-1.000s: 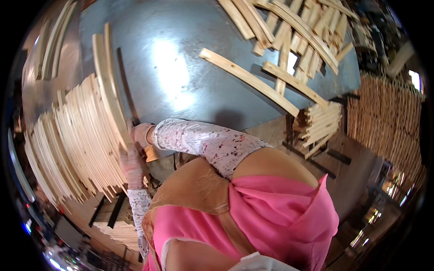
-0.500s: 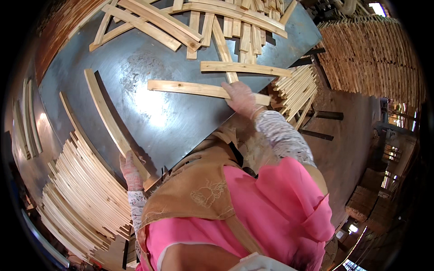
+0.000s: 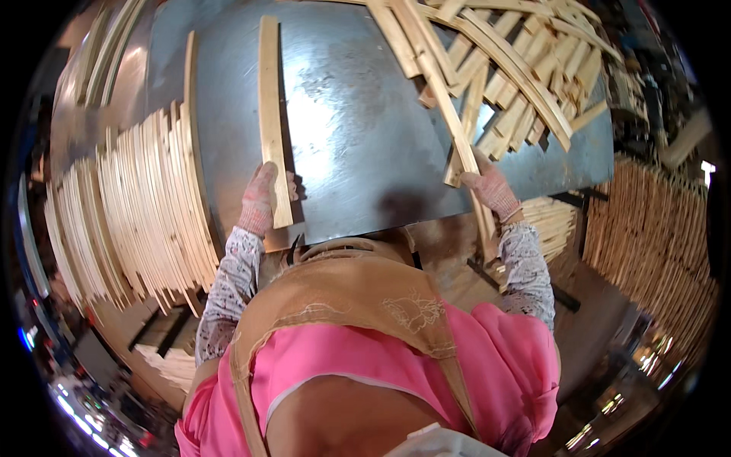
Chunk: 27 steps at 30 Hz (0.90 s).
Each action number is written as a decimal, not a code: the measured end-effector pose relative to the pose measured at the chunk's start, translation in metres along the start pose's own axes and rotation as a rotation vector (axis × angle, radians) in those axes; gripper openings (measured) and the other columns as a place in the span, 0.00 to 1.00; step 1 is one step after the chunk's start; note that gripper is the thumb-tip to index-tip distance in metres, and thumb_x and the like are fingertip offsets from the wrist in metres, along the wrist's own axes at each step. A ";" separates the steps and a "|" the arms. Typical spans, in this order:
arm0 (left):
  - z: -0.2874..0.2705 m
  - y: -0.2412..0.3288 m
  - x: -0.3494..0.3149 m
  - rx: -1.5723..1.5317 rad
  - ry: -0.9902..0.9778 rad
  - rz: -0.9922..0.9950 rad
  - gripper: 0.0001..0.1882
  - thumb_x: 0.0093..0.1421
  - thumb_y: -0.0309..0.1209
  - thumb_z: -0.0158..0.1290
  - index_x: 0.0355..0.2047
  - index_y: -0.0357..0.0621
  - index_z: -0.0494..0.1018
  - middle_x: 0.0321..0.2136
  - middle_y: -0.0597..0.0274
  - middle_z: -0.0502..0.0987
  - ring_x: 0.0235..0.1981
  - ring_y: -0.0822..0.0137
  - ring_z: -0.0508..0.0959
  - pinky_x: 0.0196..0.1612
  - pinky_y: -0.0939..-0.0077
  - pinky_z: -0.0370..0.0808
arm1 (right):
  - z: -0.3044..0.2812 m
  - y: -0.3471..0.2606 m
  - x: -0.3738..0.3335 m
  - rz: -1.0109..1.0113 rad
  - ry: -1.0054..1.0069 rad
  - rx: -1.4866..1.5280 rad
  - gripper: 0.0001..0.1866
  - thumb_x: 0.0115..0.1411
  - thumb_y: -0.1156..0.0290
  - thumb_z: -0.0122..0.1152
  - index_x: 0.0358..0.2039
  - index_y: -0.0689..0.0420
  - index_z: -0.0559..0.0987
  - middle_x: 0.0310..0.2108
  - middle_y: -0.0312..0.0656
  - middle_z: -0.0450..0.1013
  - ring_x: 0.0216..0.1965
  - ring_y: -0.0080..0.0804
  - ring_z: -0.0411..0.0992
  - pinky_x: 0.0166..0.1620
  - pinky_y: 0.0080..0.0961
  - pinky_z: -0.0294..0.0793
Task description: The person sorts and stacks thin wooden strips on a metal table. They pick up individual strips from a scattered pile, align them, and place them into a neat stack. The person occasionally gathers a large bundle of strips to reposition the stack on the table.
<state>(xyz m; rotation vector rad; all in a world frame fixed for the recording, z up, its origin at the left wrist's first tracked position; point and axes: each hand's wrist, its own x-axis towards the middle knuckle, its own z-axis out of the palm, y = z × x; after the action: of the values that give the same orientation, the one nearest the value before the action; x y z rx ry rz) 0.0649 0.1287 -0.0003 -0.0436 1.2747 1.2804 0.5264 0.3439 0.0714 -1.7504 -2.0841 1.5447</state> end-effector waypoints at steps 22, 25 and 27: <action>-0.133 0.127 -0.030 -0.036 0.205 0.232 0.24 0.75 0.39 0.54 0.64 0.36 0.71 0.40 0.56 0.83 0.38 0.64 0.84 0.44 0.70 0.83 | 0.479 -0.269 0.118 -0.634 -0.523 -0.611 0.48 0.70 0.43 0.56 0.72 0.72 0.55 0.40 0.61 0.84 0.41 0.62 0.83 0.46 0.56 0.81; -0.172 0.169 -0.001 0.392 0.423 0.327 0.28 0.72 0.37 0.54 0.67 0.34 0.68 0.45 0.48 0.83 0.48 0.56 0.84 0.52 0.62 0.81 | 0.436 -0.321 0.103 -0.439 -0.644 -0.624 0.52 0.70 0.41 0.58 0.78 0.63 0.47 0.40 0.63 0.83 0.42 0.64 0.83 0.47 0.55 0.81; -0.208 0.201 0.045 0.790 0.630 0.378 0.24 0.72 0.37 0.52 0.63 0.36 0.70 0.49 0.42 0.84 0.51 0.49 0.85 0.51 0.55 0.83 | 0.417 -0.329 0.114 -0.440 -0.725 -0.631 0.50 0.71 0.41 0.56 0.79 0.61 0.50 0.42 0.66 0.83 0.46 0.65 0.82 0.50 0.52 0.81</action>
<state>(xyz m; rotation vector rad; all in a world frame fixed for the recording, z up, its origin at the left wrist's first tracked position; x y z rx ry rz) -0.2267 0.1025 0.0072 0.4015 2.3519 1.0093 0.0067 0.1952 0.0136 -0.6790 -3.2861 1.6288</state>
